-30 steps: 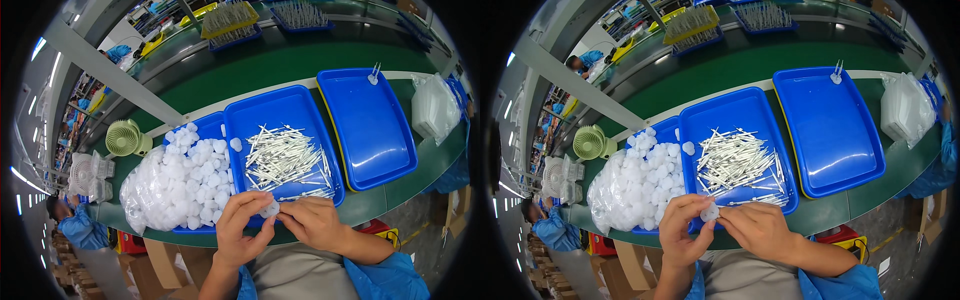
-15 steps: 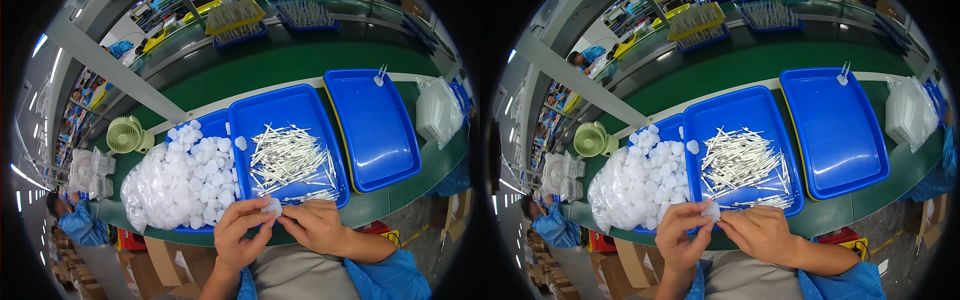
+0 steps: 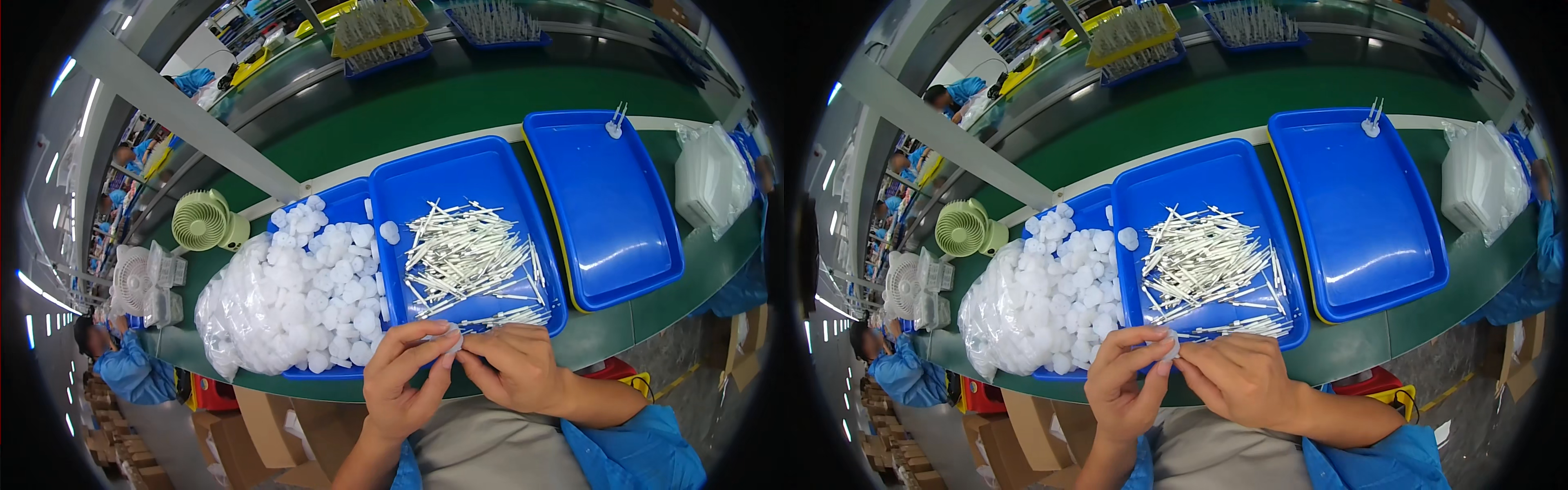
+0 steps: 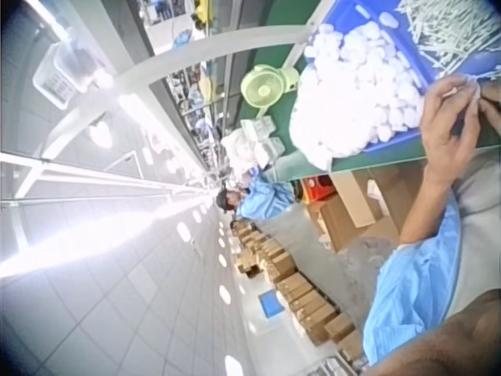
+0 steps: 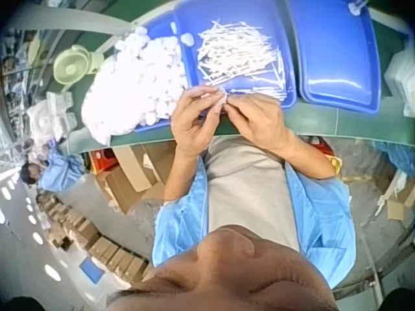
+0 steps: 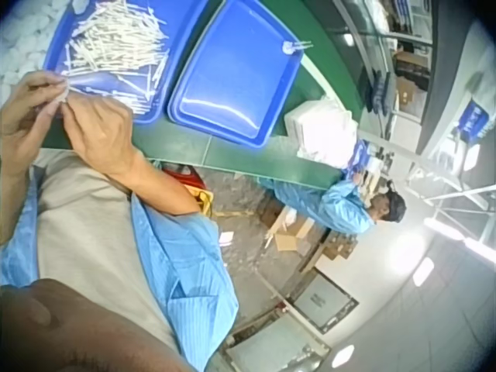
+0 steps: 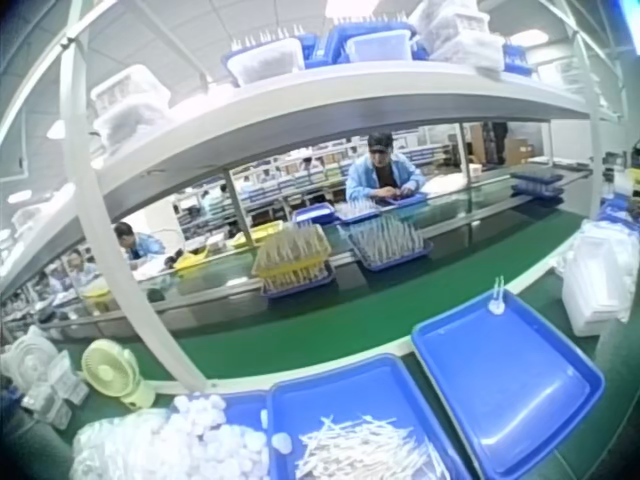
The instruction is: The person repeatedly picks a white plastic cap from a blue tray and a white stick from a second tray, then inserts the stick into the cap. The assembled units are placed into a third blue tray. The process is repeated continuously throughout the clip.
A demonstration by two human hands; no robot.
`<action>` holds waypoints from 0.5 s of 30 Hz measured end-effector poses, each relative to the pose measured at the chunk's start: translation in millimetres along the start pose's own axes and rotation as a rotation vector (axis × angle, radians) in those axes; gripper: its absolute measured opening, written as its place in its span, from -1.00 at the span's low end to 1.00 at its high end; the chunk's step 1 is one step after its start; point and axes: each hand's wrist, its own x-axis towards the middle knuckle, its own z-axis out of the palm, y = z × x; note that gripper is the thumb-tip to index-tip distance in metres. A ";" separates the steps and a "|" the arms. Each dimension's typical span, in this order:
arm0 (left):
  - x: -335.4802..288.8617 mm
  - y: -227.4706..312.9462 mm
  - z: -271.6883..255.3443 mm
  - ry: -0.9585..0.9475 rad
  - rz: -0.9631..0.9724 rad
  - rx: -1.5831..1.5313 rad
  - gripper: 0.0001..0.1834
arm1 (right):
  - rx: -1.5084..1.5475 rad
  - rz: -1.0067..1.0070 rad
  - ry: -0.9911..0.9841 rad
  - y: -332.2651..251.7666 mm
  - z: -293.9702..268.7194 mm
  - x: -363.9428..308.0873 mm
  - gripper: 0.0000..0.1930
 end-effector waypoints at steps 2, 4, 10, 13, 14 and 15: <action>-0.1 -4.7 1.2 0.022 0.030 0.005 -0.68 | 0.010 0.008 -0.005 0.2 1.7 2.6 -0.78; -2.3 -7.9 3.1 0.043 0.034 0.014 -0.69 | 0.018 0.029 -0.020 0.2 1.8 2.5 -0.79; -9.2 -11.9 10.6 0.135 -0.013 -0.001 -0.71 | -0.008 0.011 -0.015 2.4 3.8 6.3 -0.82; -9.9 -11.9 14.0 0.144 -0.011 -0.005 -0.70 | -0.011 0.010 -0.044 4.8 0.0 5.8 -0.83; -10.3 -10.7 15.5 0.146 -0.027 -0.014 -0.70 | -0.005 0.009 -0.043 5.6 -1.6 6.1 -0.83; -12.8 -9.8 17.6 0.147 -0.047 -0.022 -0.71 | 0.003 0.012 -0.043 5.3 -2.7 5.4 -0.83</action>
